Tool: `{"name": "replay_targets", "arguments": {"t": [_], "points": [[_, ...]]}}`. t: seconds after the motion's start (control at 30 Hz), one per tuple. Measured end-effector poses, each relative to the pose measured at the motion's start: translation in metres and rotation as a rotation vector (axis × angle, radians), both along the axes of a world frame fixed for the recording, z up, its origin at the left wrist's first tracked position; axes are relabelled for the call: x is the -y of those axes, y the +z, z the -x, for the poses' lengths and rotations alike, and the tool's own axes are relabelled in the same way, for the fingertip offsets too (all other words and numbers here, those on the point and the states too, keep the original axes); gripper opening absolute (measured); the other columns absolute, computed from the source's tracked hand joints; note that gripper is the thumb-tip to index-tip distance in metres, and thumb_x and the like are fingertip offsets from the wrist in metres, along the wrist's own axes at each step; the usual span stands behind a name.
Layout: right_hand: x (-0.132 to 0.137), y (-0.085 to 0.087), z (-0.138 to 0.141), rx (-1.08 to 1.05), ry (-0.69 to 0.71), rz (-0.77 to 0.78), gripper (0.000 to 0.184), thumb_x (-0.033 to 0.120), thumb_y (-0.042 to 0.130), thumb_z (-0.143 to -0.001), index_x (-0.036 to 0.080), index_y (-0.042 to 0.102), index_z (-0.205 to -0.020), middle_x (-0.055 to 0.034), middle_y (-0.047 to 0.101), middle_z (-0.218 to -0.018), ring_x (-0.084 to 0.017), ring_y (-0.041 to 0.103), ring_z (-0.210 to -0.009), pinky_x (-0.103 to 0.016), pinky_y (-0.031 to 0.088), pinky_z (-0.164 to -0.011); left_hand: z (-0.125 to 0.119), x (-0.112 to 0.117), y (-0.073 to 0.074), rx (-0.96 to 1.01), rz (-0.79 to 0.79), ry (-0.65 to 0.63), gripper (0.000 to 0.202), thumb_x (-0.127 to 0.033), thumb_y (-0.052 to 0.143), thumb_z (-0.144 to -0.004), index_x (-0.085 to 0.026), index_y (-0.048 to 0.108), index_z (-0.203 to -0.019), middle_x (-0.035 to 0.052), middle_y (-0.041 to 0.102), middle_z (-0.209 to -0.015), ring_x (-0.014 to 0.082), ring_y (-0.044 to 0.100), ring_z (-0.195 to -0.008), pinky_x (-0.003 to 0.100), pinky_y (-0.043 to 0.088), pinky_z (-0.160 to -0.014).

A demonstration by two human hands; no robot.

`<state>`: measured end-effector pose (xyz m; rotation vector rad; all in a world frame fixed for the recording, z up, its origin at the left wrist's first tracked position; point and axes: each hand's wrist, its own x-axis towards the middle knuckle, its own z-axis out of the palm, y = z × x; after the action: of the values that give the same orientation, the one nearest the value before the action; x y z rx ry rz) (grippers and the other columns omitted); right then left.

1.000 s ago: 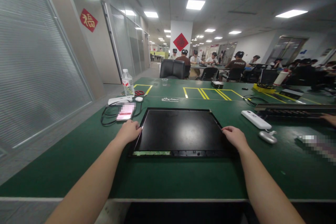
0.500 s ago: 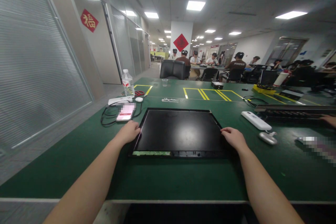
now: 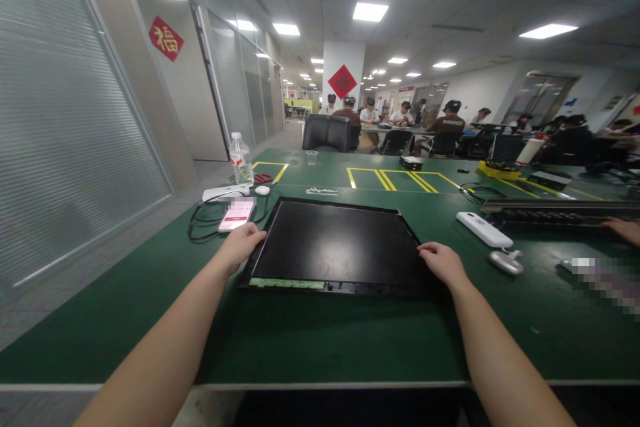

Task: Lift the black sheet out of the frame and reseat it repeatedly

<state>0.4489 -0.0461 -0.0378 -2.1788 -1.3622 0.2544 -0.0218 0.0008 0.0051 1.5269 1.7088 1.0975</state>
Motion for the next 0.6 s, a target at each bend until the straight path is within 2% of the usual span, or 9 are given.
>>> {"name": "replay_targets", "arguments": {"t": [0.13, 0.3, 0.43, 0.6], "points": [[0.0, 0.0, 0.0, -0.012, -0.005, -0.018, 0.025, 0.027, 0.057, -0.074, 0.025, 0.078, -0.089, -0.0032, 0.076, -0.093, -0.021, 0.067, -0.084, -0.028, 0.045, -0.067, -0.005, 0.001, 0.001, 0.22, 0.099, 0.055, 0.025, -0.034, 0.066, -0.069, -0.022, 0.047, -0.061, -0.0058, 0.05, -0.049, 0.012, 0.046, -0.045, 0.022, 0.033, -0.045], [0.001, 0.001, 0.001, -0.019, -0.003, 0.014, 0.029, 0.028, 0.057, -0.075, 0.026, 0.078, -0.094, -0.0029, 0.076, -0.097, -0.022, 0.067, -0.088, -0.028, 0.045, -0.069, -0.008, 0.001, -0.001, 0.437, 0.168, 0.038, 0.032, -0.032, 0.075, -0.062, -0.022, 0.045, -0.066, -0.0083, 0.049, -0.047, 0.0107, 0.046, -0.039, 0.02, 0.033, -0.04], [0.0, 0.001, 0.003, -0.004, 0.001, 0.022, 0.029, 0.028, 0.056, -0.076, 0.025, 0.078, -0.095, -0.0042, 0.076, -0.098, -0.022, 0.067, -0.089, -0.029, 0.046, -0.07, -0.01, 0.0, 0.001, 0.524, 0.231, 0.069, 0.026, -0.026, 0.072, -0.066, -0.022, 0.047, -0.07, -0.0069, 0.054, -0.047, 0.0115, 0.049, -0.038, 0.021, 0.037, -0.04], [0.0, 0.001, 0.003, 0.003, 0.002, 0.015, 0.028, 0.028, 0.058, -0.075, 0.026, 0.078, -0.094, -0.0034, 0.076, -0.095, -0.022, 0.068, -0.087, -0.028, 0.046, -0.069, -0.012, 0.0, 0.003, 0.671, 0.321, 0.073, 0.017, -0.026, 0.07, -0.073, -0.021, 0.055, -0.078, -0.0033, 0.062, -0.052, 0.0162, 0.059, -0.041, 0.026, 0.047, -0.044]]}}
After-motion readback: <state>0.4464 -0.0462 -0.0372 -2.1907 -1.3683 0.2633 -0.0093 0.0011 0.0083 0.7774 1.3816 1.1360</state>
